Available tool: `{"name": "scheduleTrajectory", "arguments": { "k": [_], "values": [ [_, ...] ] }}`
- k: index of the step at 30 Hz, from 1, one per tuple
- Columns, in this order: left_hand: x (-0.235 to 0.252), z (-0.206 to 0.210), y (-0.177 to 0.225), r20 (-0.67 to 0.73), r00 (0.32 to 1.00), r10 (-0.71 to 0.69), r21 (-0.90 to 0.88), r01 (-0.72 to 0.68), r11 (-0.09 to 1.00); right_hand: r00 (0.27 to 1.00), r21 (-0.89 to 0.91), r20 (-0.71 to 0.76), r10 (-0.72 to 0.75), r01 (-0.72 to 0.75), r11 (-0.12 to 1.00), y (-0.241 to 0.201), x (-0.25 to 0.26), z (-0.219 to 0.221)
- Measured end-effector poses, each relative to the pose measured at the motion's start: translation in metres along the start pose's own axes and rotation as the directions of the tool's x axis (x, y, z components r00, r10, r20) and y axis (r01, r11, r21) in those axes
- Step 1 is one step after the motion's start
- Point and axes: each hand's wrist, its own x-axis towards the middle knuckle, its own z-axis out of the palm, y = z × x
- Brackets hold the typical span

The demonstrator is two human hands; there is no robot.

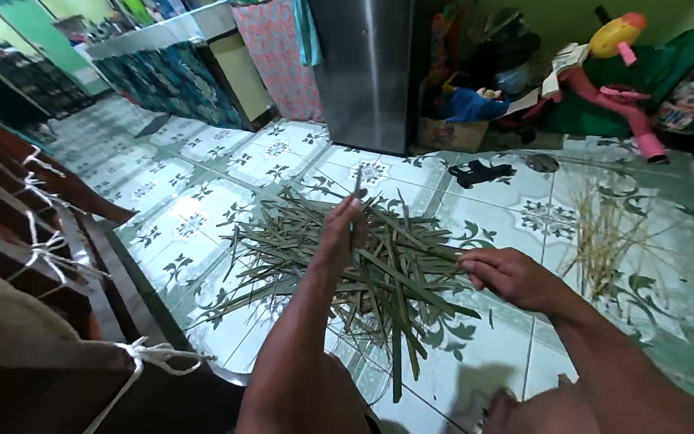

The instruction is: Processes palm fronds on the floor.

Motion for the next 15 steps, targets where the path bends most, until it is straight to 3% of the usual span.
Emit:
{"name": "scheduleTrajectory", "arguments": {
  "k": [4, 9, 15],
  "values": [
    [-0.001, -0.029, 0.016, -0.110, 0.988, 0.104, -0.001, -0.105, 0.994, 0.997, -0.026, 0.072, 0.005, -0.003, 1.000, 0.006, -0.009, -0.009],
    [-0.007, -0.061, 0.029, -0.211, 0.959, 0.189, 0.020, -0.189, 0.982, 0.977, -0.004, 0.164, 0.137, -0.139, 0.990, 0.019, -0.022, -0.022],
    [-0.011, -0.087, 0.045, -0.279, 0.935, 0.219, -0.075, -0.249, 0.966, 0.966, -0.121, 0.064, 0.250, -0.241, 0.963, 0.043, -0.047, -0.043]
  ]
}}
